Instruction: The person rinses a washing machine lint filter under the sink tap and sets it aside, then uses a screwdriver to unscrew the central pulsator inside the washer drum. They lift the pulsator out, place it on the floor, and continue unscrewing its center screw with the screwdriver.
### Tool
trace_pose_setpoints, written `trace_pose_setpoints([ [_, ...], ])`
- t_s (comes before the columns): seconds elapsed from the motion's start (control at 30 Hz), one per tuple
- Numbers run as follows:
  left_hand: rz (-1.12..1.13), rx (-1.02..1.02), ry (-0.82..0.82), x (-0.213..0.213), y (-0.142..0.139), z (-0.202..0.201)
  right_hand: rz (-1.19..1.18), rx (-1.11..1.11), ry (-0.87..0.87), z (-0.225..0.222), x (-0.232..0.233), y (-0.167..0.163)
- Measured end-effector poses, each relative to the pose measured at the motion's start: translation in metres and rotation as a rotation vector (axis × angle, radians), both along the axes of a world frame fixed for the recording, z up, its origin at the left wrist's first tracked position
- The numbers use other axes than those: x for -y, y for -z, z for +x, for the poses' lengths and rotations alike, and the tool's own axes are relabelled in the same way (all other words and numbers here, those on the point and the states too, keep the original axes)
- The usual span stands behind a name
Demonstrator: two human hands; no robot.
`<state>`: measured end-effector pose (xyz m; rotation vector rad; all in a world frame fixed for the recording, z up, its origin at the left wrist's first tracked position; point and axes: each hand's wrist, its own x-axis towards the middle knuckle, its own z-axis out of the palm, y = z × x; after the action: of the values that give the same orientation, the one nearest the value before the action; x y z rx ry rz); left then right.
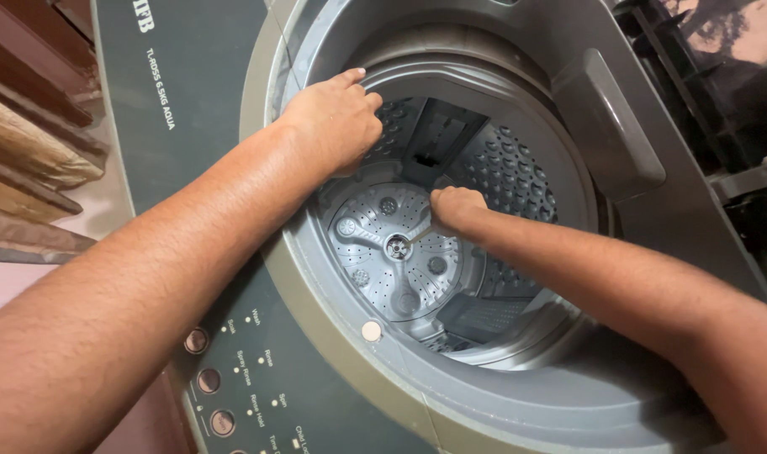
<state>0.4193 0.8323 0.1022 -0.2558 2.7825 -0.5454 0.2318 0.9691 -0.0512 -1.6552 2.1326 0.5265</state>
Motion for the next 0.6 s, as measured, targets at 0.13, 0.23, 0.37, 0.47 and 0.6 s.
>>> trace_pose_setpoints([
  [0.13, 0.003, 0.015, -0.006, 0.0, 0.0, -0.001, -0.036, 0.01, -0.012, 0.001, -0.004, -0.001],
  [0.23, 0.008, 0.019, -0.002, 0.0, 0.001, 0.0, -0.044, 0.021, 0.006, 0.004, -0.007, -0.001],
  [0.37, -0.001, 0.016, 0.001, 0.0, 0.0, -0.001, -0.031, 0.044, 0.006, 0.008, -0.008, 0.0],
  [0.47, 0.01, 0.026, -0.01, 0.0, -0.001, -0.001, -0.036, 0.044, 0.005, 0.011, -0.006, 0.0],
  [0.6, 0.003, 0.022, -0.008, -0.001, -0.002, 0.0, -0.047, 0.025, -0.018, 0.013, -0.004, 0.001],
])
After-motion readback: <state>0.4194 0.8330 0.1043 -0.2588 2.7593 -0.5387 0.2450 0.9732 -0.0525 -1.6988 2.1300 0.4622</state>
